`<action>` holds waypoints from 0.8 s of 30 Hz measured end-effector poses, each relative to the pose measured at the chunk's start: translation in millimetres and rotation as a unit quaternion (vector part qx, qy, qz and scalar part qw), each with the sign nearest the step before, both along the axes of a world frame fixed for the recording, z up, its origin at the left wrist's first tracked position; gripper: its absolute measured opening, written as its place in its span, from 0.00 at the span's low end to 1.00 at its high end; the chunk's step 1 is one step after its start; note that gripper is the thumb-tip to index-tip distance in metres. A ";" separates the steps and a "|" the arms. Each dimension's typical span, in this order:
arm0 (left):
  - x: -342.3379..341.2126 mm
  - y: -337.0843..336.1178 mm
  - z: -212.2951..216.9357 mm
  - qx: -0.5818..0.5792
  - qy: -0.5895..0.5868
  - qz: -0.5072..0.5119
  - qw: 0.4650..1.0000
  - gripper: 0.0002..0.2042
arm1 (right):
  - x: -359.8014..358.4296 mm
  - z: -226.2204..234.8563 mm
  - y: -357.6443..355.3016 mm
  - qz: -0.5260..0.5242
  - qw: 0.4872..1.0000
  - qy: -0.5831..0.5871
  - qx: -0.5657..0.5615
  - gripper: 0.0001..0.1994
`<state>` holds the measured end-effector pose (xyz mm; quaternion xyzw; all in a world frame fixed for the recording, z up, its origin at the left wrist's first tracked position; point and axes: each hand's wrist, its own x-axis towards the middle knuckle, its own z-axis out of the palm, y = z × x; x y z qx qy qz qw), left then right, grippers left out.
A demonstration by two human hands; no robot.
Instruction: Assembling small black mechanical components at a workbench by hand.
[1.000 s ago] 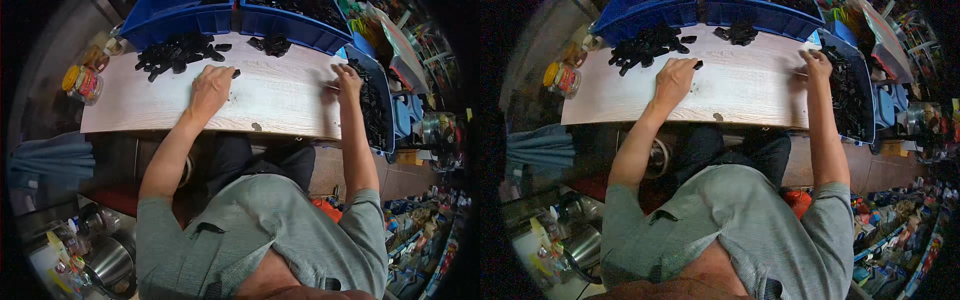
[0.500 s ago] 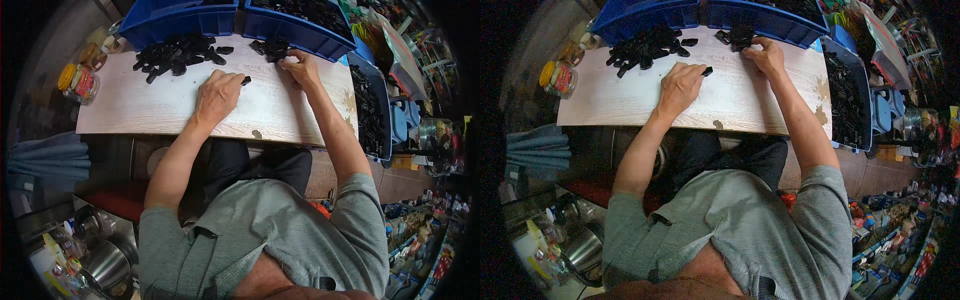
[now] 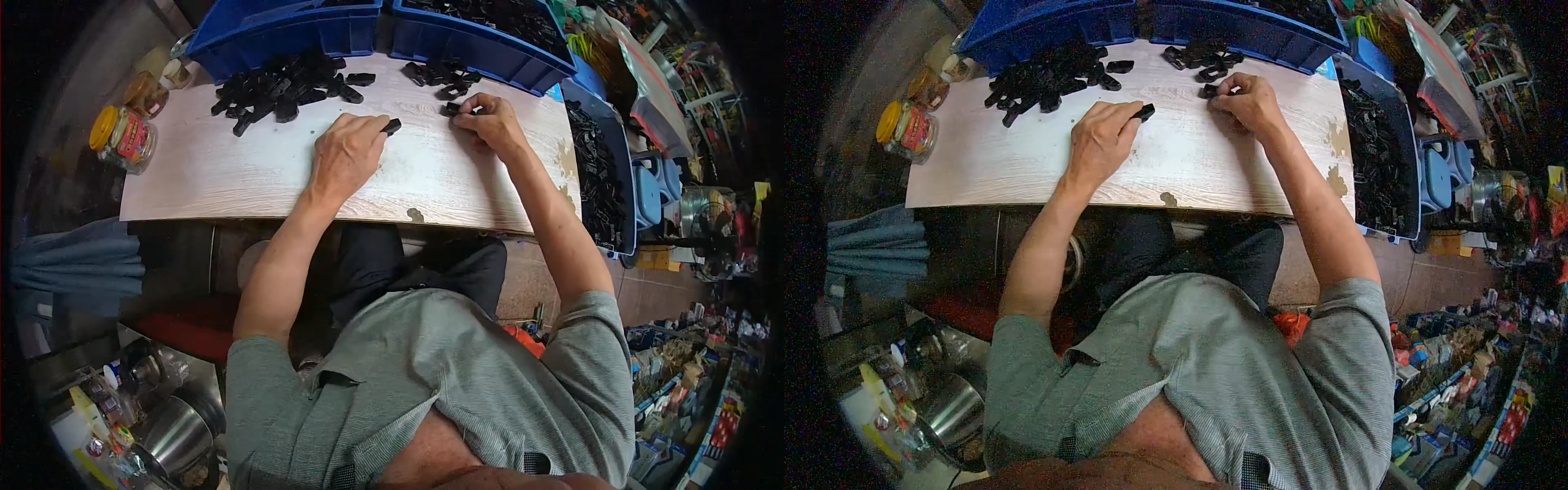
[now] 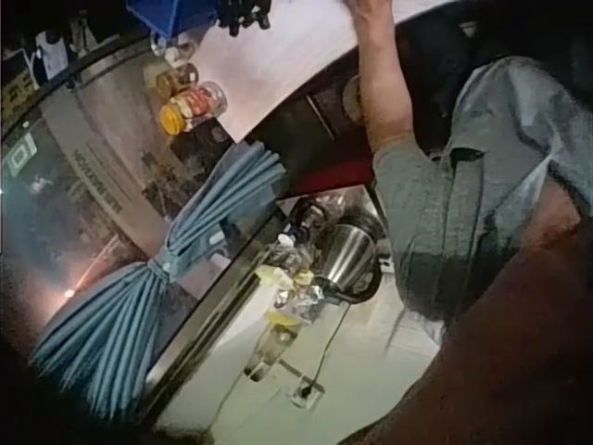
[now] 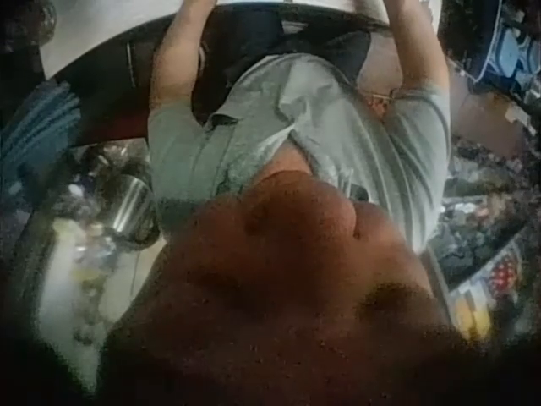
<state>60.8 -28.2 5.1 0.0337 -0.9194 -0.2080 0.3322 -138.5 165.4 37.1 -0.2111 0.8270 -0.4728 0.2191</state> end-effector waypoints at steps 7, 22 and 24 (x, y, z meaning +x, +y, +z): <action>2.7 5.6 7.3 0.097 0.049 -0.028 0.994 0.11 | 20.6 7.4 16.1 -0.045 0.996 -0.066 -0.048 0.16; -74.5 32.6 1.7 -0.027 -0.002 -0.158 0.987 0.12 | 21.9 -4.0 14.8 0.042 0.999 -0.015 -0.009 0.14; -77.3 33.4 0.3 -0.026 0.007 -0.169 0.985 0.13 | 21.4 -3.0 14.2 0.037 0.999 -0.035 0.015 0.16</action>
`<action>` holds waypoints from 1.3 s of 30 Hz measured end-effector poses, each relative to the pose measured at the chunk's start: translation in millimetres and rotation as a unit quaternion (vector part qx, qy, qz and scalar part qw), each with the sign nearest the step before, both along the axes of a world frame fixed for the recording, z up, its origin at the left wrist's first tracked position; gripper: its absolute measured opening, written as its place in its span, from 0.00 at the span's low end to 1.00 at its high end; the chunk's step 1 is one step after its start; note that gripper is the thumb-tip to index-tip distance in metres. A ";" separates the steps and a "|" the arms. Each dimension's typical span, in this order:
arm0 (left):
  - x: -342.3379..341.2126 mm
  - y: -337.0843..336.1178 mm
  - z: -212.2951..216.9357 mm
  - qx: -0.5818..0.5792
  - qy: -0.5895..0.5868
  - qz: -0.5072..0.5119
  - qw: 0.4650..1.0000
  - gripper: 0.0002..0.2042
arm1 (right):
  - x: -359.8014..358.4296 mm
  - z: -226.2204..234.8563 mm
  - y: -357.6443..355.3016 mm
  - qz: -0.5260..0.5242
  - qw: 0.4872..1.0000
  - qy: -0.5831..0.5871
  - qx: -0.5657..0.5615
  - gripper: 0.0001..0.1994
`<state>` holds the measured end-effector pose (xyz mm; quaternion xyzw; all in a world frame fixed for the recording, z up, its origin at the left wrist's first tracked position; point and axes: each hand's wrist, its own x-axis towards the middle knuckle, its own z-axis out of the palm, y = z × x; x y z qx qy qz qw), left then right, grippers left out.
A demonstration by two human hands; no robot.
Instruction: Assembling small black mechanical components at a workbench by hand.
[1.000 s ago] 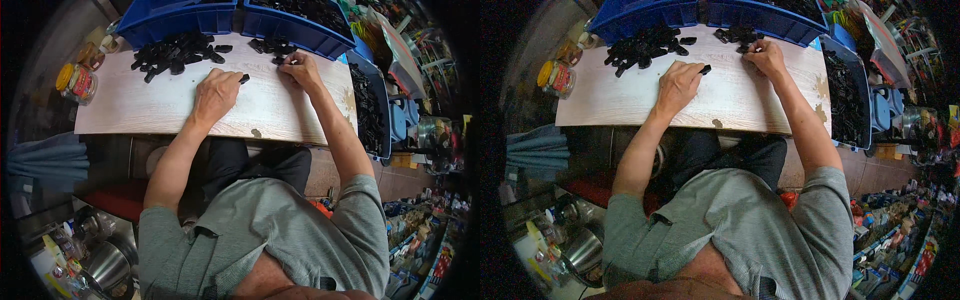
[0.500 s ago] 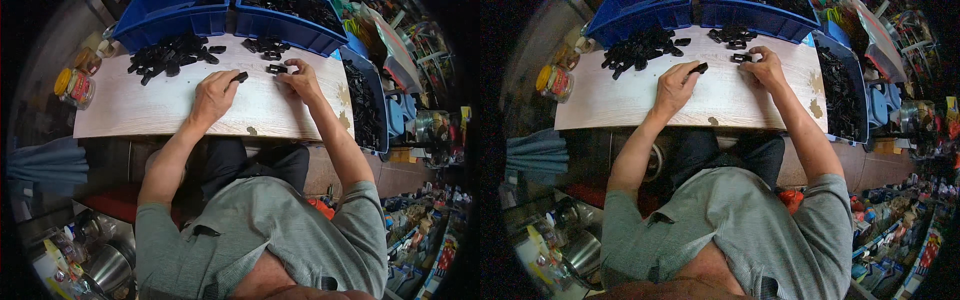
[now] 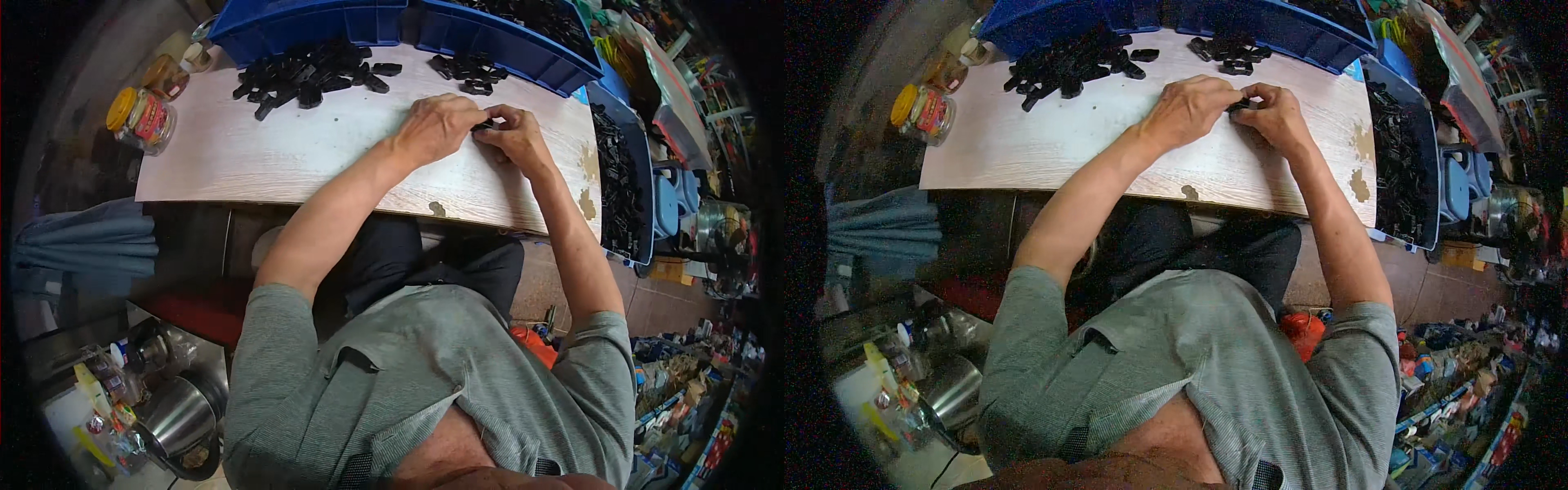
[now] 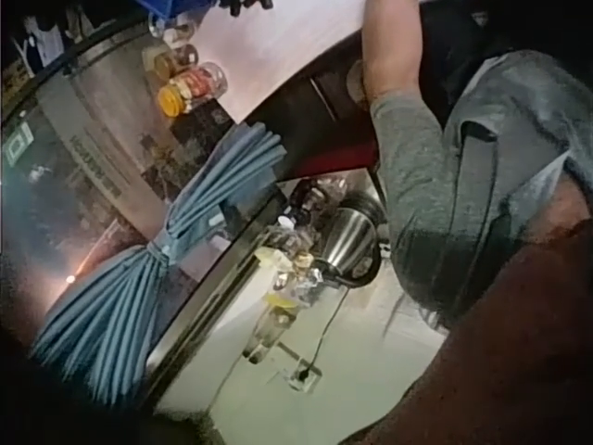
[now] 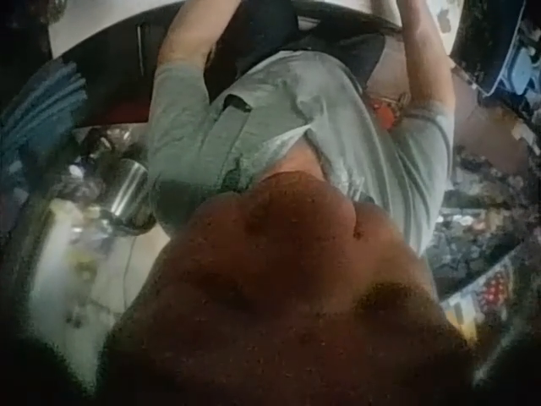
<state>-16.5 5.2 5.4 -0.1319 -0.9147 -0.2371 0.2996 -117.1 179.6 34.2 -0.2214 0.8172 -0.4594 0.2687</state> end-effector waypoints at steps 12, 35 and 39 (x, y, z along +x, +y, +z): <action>3.4 0.4 -1.3 0.028 -0.011 -0.026 0.999 0.12 | 2.2 3.7 2.9 0.015 1.000 0.015 0.001 0.15; 52.2 -92.6 19.7 -0.238 -0.085 0.195 0.948 0.11 | -79.5 3.1 94.9 -0.400 0.900 0.022 -0.173 0.20; 50.5 -78.9 19.7 -0.215 -0.033 0.196 0.956 0.11 | -67.3 6.4 90.7 -0.345 0.921 -0.017 -0.179 0.25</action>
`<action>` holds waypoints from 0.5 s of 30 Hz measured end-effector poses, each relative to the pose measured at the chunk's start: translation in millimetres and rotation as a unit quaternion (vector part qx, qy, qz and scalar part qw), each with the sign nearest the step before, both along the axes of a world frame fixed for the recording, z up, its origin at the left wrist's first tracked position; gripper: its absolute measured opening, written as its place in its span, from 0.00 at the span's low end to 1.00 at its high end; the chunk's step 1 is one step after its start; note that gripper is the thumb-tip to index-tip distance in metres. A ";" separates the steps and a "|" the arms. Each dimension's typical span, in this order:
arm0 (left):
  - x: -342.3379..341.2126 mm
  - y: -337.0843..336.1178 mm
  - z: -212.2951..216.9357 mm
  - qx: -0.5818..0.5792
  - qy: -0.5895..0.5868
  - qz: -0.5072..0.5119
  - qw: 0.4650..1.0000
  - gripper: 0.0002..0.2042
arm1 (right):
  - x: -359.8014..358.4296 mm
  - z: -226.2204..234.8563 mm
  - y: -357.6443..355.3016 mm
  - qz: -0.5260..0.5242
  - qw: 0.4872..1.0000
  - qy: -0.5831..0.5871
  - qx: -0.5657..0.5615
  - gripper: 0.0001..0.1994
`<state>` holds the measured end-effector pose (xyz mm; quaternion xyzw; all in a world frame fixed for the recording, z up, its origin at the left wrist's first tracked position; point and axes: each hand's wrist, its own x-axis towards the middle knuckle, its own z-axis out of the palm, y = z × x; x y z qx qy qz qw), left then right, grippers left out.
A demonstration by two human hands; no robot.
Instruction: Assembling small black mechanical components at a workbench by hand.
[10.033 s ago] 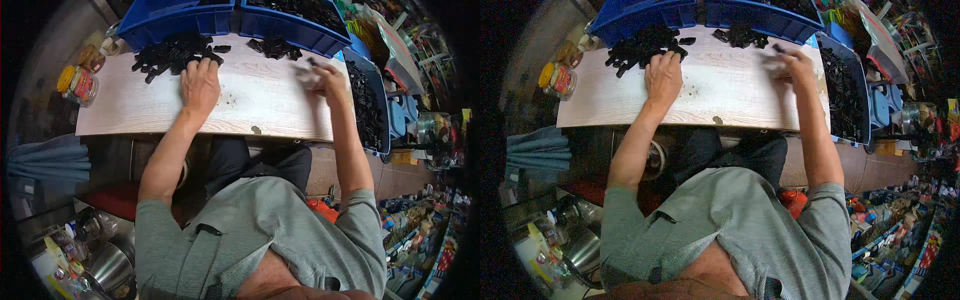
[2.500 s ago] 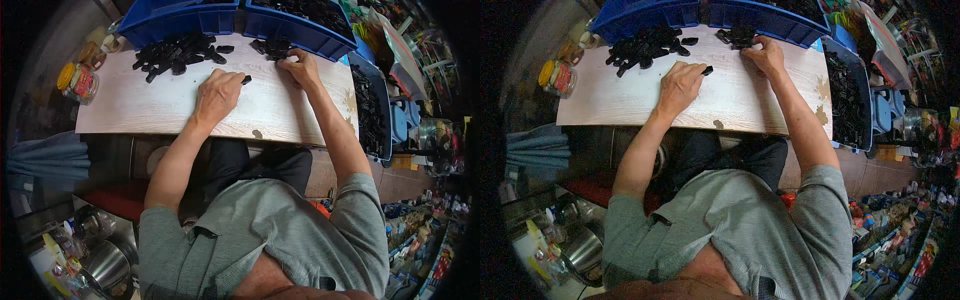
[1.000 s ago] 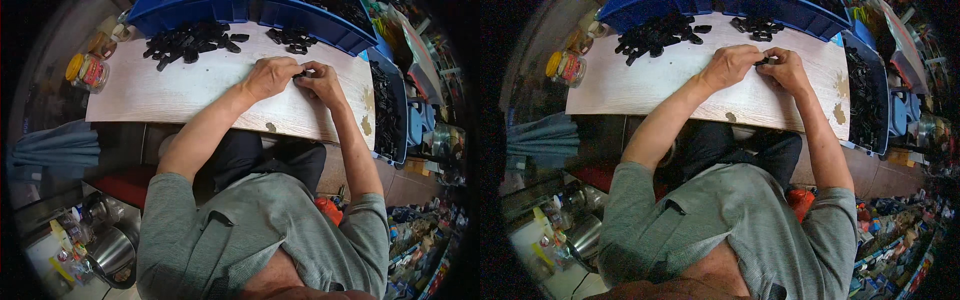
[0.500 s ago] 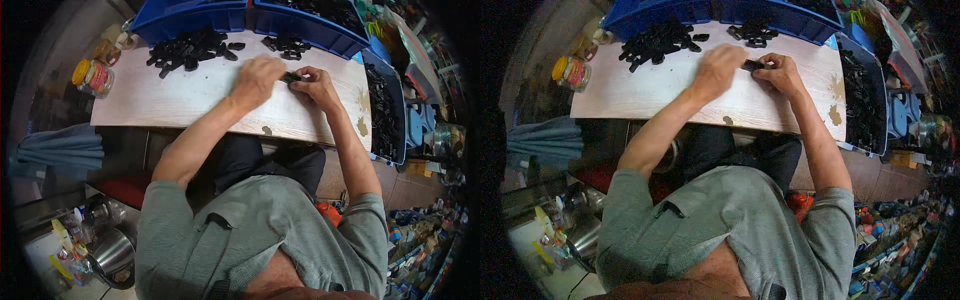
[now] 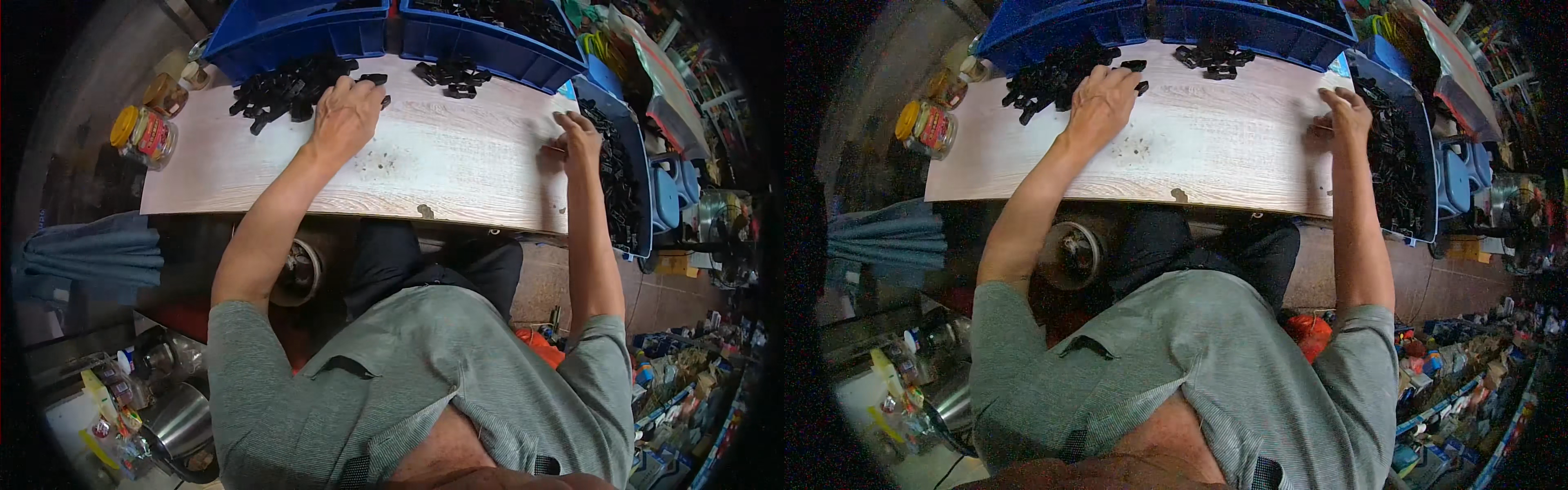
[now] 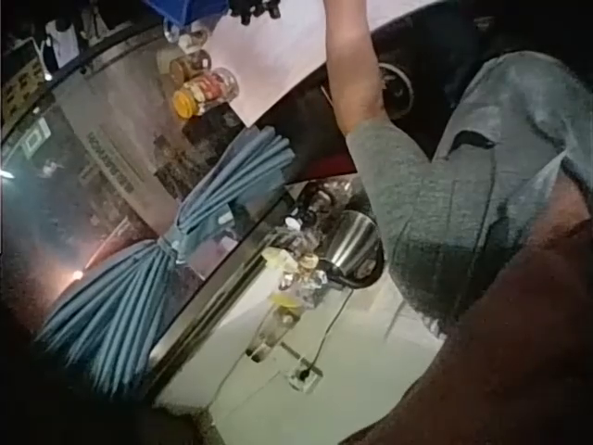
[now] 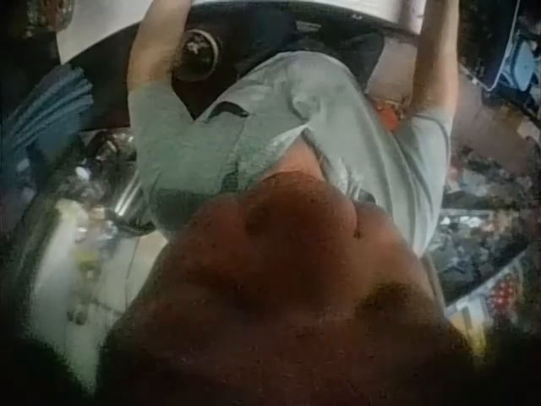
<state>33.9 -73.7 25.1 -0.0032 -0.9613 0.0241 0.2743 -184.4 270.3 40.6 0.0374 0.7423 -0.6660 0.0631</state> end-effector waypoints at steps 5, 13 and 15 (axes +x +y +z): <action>-4.7 5.8 6.2 0.115 -0.075 0.054 0.989 0.12 | 22.6 -0.3 -55.2 0.134 0.989 0.011 0.054 0.27; 1.6 35.2 1.2 0.214 -0.033 0.043 0.975 0.08 | 18.5 -21.8 -115.4 0.246 0.945 0.116 0.183 0.26; 9.3 44.9 -4.0 0.190 -0.017 0.018 0.981 0.08 | 18.1 -26.3 -122.2 0.230 0.944 0.136 0.192 0.25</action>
